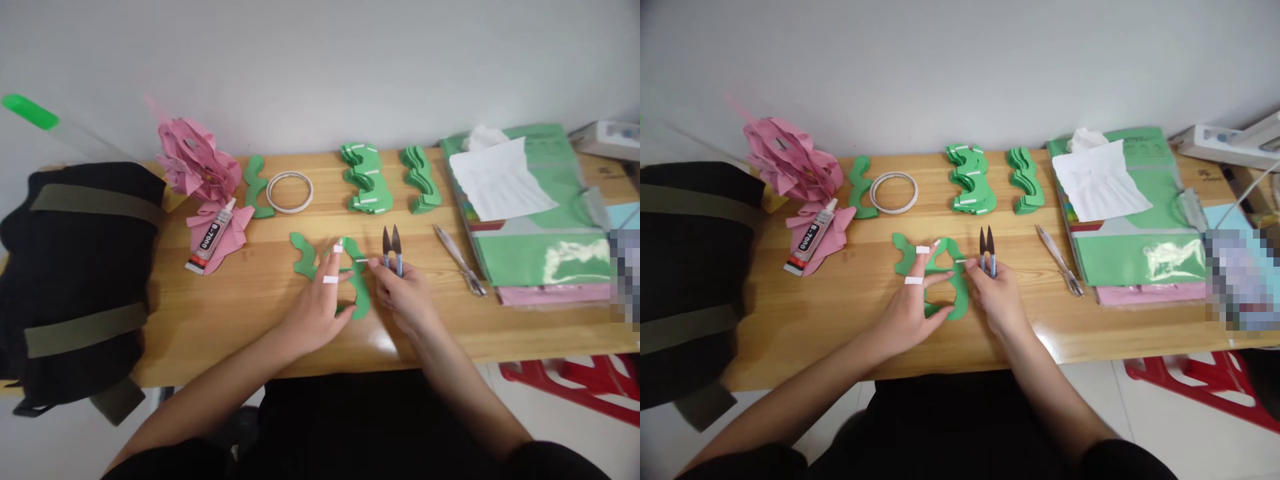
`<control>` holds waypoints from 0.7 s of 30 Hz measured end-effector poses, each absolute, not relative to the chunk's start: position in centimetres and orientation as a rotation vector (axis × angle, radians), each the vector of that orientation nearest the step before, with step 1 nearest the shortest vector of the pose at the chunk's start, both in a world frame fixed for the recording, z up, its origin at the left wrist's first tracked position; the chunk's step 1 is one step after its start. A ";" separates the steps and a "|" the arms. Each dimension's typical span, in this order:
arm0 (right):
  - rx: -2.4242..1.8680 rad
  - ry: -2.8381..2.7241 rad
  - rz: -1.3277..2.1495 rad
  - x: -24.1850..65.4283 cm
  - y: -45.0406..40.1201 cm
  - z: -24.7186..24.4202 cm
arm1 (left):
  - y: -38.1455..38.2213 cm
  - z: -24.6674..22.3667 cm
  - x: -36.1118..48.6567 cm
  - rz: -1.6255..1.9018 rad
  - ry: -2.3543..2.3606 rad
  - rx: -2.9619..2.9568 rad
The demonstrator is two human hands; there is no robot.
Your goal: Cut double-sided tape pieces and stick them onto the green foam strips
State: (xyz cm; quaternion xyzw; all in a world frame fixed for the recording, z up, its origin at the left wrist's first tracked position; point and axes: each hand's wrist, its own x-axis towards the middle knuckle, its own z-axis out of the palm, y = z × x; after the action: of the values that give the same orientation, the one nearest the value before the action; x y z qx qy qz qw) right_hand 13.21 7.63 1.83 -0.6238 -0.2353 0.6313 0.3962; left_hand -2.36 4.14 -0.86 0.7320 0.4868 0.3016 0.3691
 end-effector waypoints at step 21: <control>-1.684 -0.689 1.484 13.1 7.1 1.0 | 3.8 -1.1 -2.2 0.810 1.247 1.990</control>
State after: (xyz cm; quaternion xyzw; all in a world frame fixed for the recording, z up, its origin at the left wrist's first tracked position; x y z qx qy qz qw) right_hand 13.12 7.13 1.03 -0.6615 -0.2707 0.5830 0.3864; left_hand -2.21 3.83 -1.08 0.7582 0.4750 0.3086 0.3228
